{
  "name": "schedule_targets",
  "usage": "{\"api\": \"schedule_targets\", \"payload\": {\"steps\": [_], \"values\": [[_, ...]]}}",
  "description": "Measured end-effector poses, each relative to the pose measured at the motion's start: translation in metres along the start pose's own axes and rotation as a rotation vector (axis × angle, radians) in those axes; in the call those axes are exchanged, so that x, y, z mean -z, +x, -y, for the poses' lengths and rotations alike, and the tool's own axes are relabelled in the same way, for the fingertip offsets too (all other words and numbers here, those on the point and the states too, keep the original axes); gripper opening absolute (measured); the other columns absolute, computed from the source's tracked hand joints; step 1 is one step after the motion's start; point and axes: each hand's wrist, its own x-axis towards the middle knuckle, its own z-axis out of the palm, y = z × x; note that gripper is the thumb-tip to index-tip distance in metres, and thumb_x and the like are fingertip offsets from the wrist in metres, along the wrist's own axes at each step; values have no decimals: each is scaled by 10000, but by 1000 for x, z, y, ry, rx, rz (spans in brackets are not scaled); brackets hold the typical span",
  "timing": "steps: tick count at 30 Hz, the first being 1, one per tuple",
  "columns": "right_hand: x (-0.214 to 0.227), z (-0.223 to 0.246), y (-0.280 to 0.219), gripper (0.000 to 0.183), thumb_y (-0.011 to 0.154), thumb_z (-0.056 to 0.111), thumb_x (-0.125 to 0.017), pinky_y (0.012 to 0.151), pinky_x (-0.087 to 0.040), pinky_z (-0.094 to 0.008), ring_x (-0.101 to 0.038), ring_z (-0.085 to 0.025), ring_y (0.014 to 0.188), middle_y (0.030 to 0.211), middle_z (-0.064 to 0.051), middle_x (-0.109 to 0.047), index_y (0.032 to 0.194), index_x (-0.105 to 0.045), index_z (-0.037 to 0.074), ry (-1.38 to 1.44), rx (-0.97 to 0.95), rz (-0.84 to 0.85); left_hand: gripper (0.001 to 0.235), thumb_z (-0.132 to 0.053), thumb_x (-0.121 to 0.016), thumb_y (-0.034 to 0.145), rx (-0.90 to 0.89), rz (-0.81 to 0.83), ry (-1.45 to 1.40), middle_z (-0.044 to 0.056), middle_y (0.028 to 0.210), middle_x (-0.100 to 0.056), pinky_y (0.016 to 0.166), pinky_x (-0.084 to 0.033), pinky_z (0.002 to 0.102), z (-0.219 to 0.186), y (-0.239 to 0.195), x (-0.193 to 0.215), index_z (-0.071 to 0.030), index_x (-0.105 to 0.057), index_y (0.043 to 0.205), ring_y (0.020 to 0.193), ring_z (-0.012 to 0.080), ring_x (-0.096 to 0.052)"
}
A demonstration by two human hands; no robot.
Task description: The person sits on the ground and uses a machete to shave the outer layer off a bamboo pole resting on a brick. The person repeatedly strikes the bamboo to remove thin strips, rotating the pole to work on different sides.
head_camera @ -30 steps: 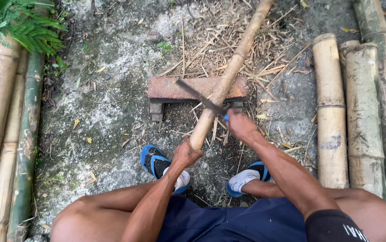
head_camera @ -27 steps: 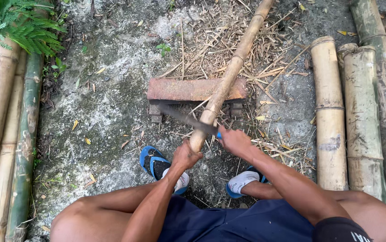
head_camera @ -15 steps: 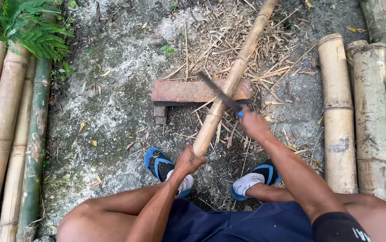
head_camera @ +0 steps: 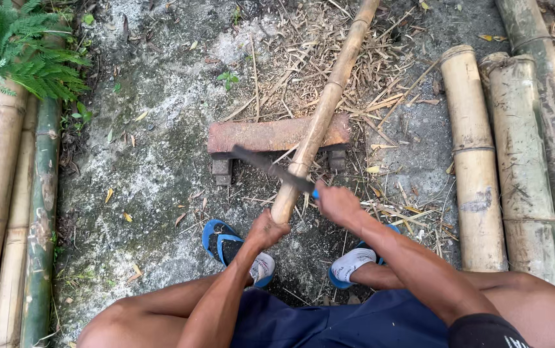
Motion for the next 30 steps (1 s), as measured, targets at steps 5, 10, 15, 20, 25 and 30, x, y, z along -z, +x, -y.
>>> {"api": "schedule_targets", "payload": {"steps": [5, 10, 15, 20, 25, 30], "values": [[-22, -23, -6, 160, 1005, 217, -522, 652, -573, -570, -722, -422, 740, 824, -193, -710, 1093, -509, 85, -133, 191, -96, 517, -221, -794, 721, -153, -135, 174, 88, 843, -715, 618, -553, 297, 17, -18, -3, 10, -597, 1140, 702, 156, -687], [40, -83, 55, 246, 1043, 214, -447, 632, -615, -535, -756, -386, 734, 834, -241, -716, 1158, -500, 3, 136, -292, -115, 564, -202, -771, 711, 45, -46, 16, 99, 784, -676, 522, -517, 327, 12, -25, -5, 0, -535, 1182, 598, 178, -641], [-22, -18, 13, 205, 998, 167, -490, 652, -590, -529, -744, -383, 736, 842, -209, -733, 1168, -456, 59, -53, -59, -17, 497, -174, -776, 729, 0, 41, -131, 80, 782, -680, 494, -529, 318, 27, -5, -5, 37, -583, 1136, 585, 154, -645], [-40, -5, -1, 141, 1012, 173, -473, 527, -630, -492, -730, -343, 680, 861, -184, -674, 1116, -466, 78, -233, 263, 141, 388, -170, -765, 791, -67, 92, -128, 71, 810, -704, 534, -552, 279, 40, -2, -3, 74, -684, 1083, 638, 124, -662], [13, -32, 33, 245, 1044, 218, -504, 575, -585, -478, -741, -352, 662, 749, -165, -698, 1201, -486, 30, 68, -122, -72, 496, -156, -776, 728, 50, 68, -174, 99, 818, -693, 537, -560, 328, 24, -6, -9, -8, -593, 1165, 634, 189, -666], [-22, -2, 2, 265, 983, 257, -565, 625, -586, -535, -725, -385, 756, 836, -198, -700, 1141, -471, 66, -131, 136, 22, 530, -168, -773, 738, 98, 180, -314, 90, 910, -697, 632, -643, 338, 25, -4, -5, -31, -578, 1211, 735, 175, -697]]}}
